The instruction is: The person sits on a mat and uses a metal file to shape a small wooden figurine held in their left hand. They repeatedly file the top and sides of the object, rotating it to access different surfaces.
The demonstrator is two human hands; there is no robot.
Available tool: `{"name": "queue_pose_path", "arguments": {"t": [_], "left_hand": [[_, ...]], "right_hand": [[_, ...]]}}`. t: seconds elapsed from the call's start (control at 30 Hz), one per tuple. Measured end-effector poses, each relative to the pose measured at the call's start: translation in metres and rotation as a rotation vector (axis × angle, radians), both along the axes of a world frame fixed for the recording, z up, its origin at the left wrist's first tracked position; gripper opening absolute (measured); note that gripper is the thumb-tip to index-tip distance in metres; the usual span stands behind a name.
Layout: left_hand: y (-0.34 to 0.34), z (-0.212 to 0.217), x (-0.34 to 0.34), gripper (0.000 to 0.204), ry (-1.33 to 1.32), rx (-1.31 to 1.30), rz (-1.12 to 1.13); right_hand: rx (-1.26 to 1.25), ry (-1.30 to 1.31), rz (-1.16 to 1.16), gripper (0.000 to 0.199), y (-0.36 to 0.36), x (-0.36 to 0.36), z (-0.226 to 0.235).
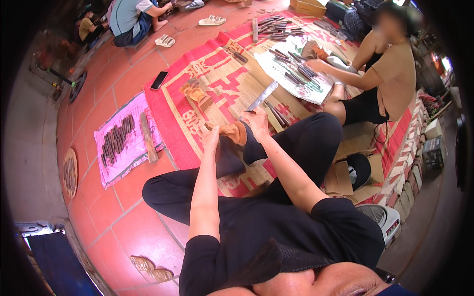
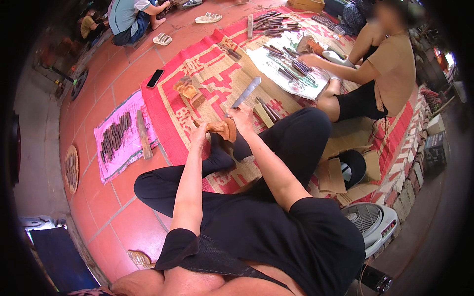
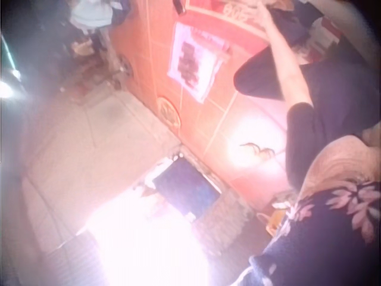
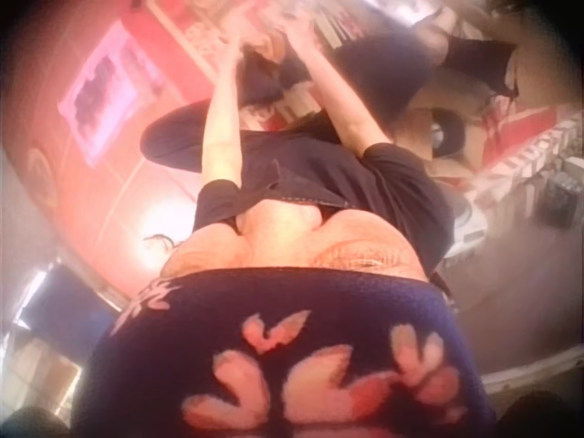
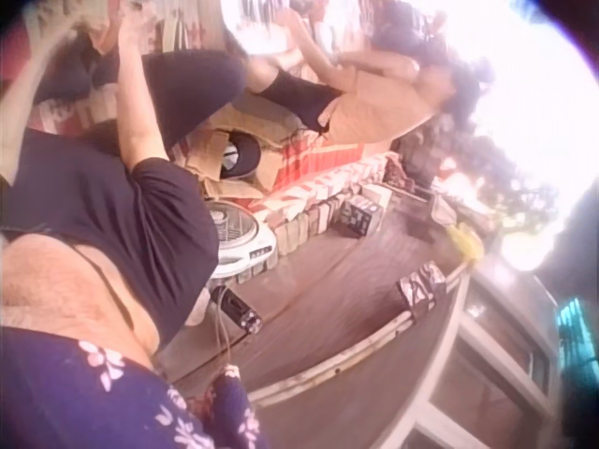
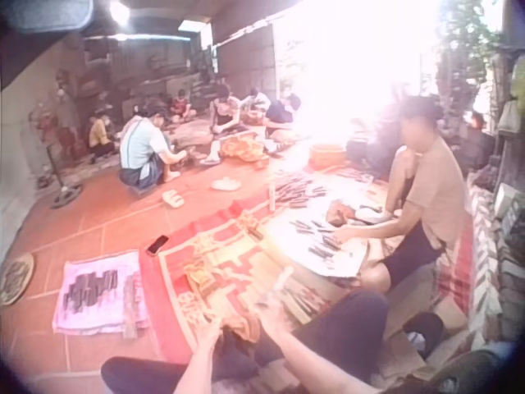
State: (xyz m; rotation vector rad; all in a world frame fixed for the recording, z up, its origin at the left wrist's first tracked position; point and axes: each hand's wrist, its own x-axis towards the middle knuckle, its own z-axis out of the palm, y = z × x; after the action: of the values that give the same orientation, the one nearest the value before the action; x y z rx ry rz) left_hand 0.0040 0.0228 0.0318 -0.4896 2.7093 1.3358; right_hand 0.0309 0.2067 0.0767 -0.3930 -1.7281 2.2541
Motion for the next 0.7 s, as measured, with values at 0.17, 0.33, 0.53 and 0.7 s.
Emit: {"name": "queue_pose_path", "arguments": {"t": [0.17, 0.33, 0.53, 0.7], "left_hand": [[-0.012, -0.015, 0.0, 0.089, 0.053, -0.001, -0.072], [0.004, 0.004, 0.016, 0.088, 0.077, -0.054, -0.228], [0.014, 0.005, 0.026, 0.084, 0.214, -0.138, -0.336], [-0.003, 0.001, 0.028, 0.089, 0.152, -0.061, -0.337]], "right_hand": [[-0.04, 0.056, 0.017, 0.007, -0.004, 0.019, 0.024], [0.012, 0.135, 0.037, 0.008, -0.008, 0.028, 0.044], [0.15, 0.118, 0.019, 0.008, -0.021, 0.023, 0.047], [-0.015, 0.005, -0.054, 0.011, 0.008, 0.025, 0.032]]}}
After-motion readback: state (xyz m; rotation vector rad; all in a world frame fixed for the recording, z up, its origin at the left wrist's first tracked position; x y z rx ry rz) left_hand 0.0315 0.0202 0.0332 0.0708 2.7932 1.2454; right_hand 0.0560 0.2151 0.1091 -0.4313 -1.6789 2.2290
